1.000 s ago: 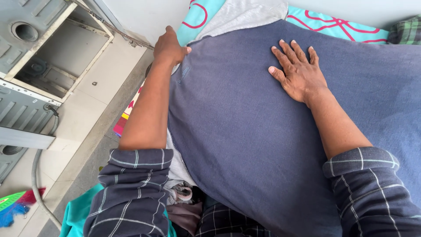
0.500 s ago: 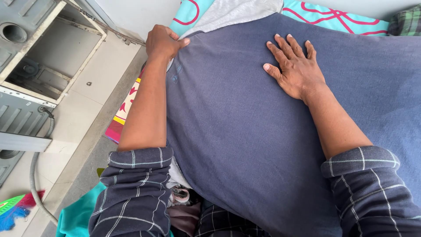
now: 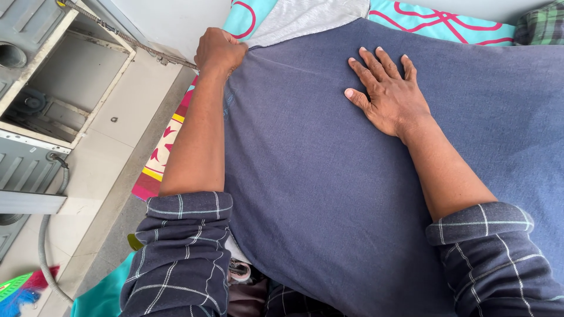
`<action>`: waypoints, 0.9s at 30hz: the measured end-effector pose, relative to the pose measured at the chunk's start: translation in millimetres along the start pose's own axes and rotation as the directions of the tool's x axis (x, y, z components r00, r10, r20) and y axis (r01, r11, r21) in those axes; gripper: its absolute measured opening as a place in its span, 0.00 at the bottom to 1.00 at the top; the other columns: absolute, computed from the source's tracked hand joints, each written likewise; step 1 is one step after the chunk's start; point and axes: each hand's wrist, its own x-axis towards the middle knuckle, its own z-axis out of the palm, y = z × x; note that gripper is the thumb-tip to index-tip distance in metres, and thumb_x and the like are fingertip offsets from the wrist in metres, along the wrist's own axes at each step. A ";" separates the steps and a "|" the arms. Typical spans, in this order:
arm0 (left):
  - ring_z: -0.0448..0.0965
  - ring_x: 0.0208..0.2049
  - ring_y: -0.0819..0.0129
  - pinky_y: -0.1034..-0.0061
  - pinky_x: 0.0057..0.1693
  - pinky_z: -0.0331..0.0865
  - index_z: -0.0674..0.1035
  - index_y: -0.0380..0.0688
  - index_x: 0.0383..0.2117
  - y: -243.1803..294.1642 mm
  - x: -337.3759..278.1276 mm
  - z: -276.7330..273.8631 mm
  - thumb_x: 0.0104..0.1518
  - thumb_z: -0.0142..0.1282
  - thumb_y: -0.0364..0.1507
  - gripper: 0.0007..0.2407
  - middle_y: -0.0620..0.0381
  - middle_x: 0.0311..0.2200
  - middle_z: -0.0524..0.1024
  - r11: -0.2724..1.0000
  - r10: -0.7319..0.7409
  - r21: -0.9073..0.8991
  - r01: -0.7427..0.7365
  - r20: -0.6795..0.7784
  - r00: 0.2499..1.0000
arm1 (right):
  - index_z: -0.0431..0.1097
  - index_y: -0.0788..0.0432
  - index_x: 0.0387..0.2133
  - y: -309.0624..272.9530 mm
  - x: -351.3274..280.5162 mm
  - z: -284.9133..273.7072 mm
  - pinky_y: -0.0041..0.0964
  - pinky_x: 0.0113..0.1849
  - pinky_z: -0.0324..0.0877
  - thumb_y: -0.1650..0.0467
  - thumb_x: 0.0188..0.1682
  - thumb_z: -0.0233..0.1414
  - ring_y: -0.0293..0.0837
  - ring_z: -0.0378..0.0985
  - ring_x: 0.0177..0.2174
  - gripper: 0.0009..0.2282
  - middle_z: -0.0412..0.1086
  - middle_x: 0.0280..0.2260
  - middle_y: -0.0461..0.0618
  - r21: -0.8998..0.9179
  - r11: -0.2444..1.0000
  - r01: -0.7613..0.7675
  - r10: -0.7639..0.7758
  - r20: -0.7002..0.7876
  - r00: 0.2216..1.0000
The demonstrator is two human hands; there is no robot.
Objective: The person smooths a dark blue t-shirt on a bed, then folds it in half and rolls it tightly into a bundle. They briefly unfold the shirt to smooth it again before refolding it.
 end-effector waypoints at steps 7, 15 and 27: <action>0.82 0.38 0.64 0.66 0.51 0.66 0.82 0.60 0.21 7.7 38.3 25.8 0.48 0.70 0.39 0.07 0.71 0.30 0.84 0.999 -0.020 0.027 0.021 -0.045 0.999 | 0.47 0.48 0.71 3.9 0.5 5.4 0.68 0.62 0.36 0.49 0.58 0.28 0.53 0.40 0.69 0.31 0.44 0.72 0.48 -0.015 1.000 0.008 -0.009 -0.038 0.999; 0.82 0.42 0.59 0.62 0.56 0.64 0.82 0.57 0.26 12.6 45.7 29.5 0.47 0.62 0.36 0.04 0.66 0.35 0.84 0.999 -0.015 0.032 0.017 -0.080 0.997 | 0.48 0.49 0.71 3.5 -0.3 3.7 0.68 0.62 0.36 0.49 0.58 0.28 0.54 0.41 0.69 0.31 0.45 0.72 0.49 0.016 1.000 0.018 -0.017 -0.049 0.999; 0.81 0.30 0.61 0.59 0.46 0.68 0.80 0.60 0.15 4.2 87.8 68.3 0.55 0.66 0.38 0.11 0.69 0.21 0.81 0.972 0.231 0.073 -0.223 -0.131 0.964 | 0.48 0.49 0.71 4.5 0.2 4.0 0.68 0.62 0.36 0.49 0.58 0.28 0.54 0.41 0.69 0.31 0.45 0.72 0.49 0.009 1.000 0.028 -0.027 -0.061 0.998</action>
